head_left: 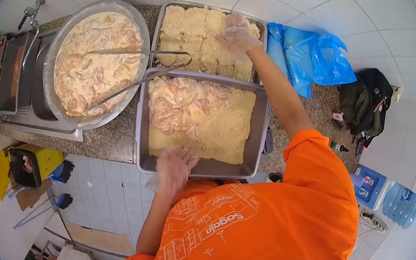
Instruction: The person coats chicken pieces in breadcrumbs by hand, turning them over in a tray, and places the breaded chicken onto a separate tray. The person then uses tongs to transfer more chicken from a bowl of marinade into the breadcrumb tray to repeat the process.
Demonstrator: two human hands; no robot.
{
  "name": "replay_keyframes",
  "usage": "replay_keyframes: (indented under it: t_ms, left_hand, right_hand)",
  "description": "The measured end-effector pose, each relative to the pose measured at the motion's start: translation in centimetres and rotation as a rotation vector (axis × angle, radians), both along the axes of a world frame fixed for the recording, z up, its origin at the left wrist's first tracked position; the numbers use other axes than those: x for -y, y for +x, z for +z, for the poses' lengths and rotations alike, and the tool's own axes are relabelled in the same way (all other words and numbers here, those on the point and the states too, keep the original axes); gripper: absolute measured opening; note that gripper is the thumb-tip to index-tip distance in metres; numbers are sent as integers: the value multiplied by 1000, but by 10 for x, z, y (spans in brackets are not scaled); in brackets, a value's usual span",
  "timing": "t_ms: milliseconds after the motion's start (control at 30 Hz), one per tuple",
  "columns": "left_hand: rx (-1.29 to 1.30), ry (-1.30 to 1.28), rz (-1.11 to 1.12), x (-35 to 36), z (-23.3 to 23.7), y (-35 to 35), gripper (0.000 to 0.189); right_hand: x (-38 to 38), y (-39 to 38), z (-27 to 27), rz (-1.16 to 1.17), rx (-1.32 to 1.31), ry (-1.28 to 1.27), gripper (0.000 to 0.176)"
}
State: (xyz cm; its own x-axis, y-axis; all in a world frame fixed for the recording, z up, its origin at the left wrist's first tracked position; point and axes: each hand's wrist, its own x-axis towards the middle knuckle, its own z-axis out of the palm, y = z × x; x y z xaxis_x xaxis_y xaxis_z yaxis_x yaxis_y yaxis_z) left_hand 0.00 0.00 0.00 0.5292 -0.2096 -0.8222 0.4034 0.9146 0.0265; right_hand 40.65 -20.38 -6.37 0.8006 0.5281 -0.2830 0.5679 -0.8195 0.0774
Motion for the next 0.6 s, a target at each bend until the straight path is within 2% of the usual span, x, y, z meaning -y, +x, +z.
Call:
replay_keyframes:
  t_ms: [67,133,233,300,367,433,500,567,600]
  left_hand:
    - [17,-1,29,-4,5,1,66]
    - [30,26,45,-7,-13,3,66]
    - [50,1,49,-3,-9,-8,65]
    - [63,42,75,-2,-4,-10,64]
    - [43,90,101,0,8,-6,64]
    - [11,136,111,-2,8,-4,63]
    - [23,165,78,1,-13,-8,65]
    - [54,136,72,0,-42,-12,67]
    - [77,113,70,0,-50,-13,68]
  right_hand:
    - [-4,-14,-6,-180,28,232,88]
    - [-3,-6,-19,-164,8,233,88]
    - [5,-19,-4,-180,0,197,84]
    - [8,-23,27,-61,-184,283,69]
    - [10,-96,62,-154,326,637,54]
    - [-2,-192,130,-128,353,867,40]
    - [3,-253,115,-477,116,570,33]
    - [0,-321,74,-254,188,68,35]
    - [-9,-344,34,-433,175,442,36]
